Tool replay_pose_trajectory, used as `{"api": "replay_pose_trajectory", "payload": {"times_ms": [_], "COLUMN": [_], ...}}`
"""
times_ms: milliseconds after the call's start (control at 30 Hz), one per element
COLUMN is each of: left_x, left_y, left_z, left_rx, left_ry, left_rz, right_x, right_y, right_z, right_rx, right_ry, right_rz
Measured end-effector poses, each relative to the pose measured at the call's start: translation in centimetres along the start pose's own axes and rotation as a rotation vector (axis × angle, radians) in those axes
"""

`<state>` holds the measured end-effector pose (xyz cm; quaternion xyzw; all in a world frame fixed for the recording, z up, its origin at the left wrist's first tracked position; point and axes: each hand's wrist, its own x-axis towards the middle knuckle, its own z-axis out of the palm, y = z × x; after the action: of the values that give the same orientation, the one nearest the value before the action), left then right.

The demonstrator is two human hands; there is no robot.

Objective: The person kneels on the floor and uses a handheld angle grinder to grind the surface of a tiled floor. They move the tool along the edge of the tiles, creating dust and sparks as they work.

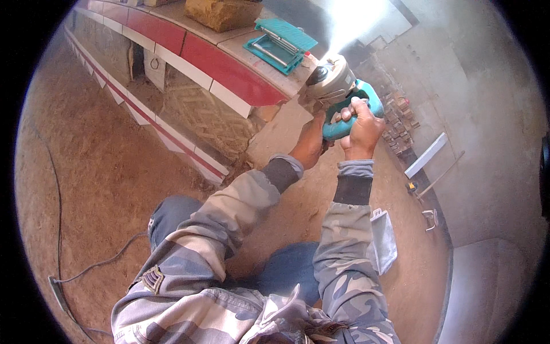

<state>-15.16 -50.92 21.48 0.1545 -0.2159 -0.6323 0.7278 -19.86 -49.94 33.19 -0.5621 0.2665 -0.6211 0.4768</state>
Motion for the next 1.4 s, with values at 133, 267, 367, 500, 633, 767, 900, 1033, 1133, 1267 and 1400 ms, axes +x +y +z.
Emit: {"api": "replay_pose_trajectory", "payload": {"times_ms": [133,267,367,500,633,767,900,1033,1133,1267,1400], "left_x": [0.4,0.8,1.2,1.4,0.9,1.1,0.8,0.4,0.0,-0.1,-0.2], "left_y": [-0.3,-0.9,-1.1,-1.2,-0.9,-0.8,-1.5,-0.9,-0.7,-0.5,-0.5], "left_z": [-0.6,-0.3,-0.2,-0.4,0.1,-0.3,-0.2,0.2,0.7,0.3,0.3], "left_rx": [-0.028,-0.010,-0.017,-0.005,-0.018,-0.035,-0.069,-0.075,-0.056,-0.035,-0.061], "left_ry": [-0.044,0.030,0.043,0.047,0.092,0.073,0.097,0.116,0.129,0.110,0.104], "left_rz": [-0.015,0.044,0.065,0.073,0.061,0.033,0.062,0.035,0.070,0.049,0.050], "right_x": [0.1,0.3,0.8,0.8,1.2,0.9,0.3,0.3,0.3,0.3,0.4], "right_y": [0.4,0.7,0.8,1.0,1.4,0.8,0.3,0.2,0.2,0.1,0.1], "right_z": [-0.1,-0.4,-0.5,-0.5,-0.8,-0.7,-0.1,-0.3,-0.4,-0.3,-0.1], "right_rx": [0.025,0.037,0.040,0.047,0.054,0.061,0.014,0.042,0.044,0.039,0.032], "right_ry": [-0.001,-0.009,-0.029,-0.025,-0.028,-0.044,-0.004,-0.050,-0.048,-0.053,-0.034], "right_rz": [0.023,0.028,0.030,0.066,0.097,0.095,0.064,0.058,0.061,0.071,0.078]}}
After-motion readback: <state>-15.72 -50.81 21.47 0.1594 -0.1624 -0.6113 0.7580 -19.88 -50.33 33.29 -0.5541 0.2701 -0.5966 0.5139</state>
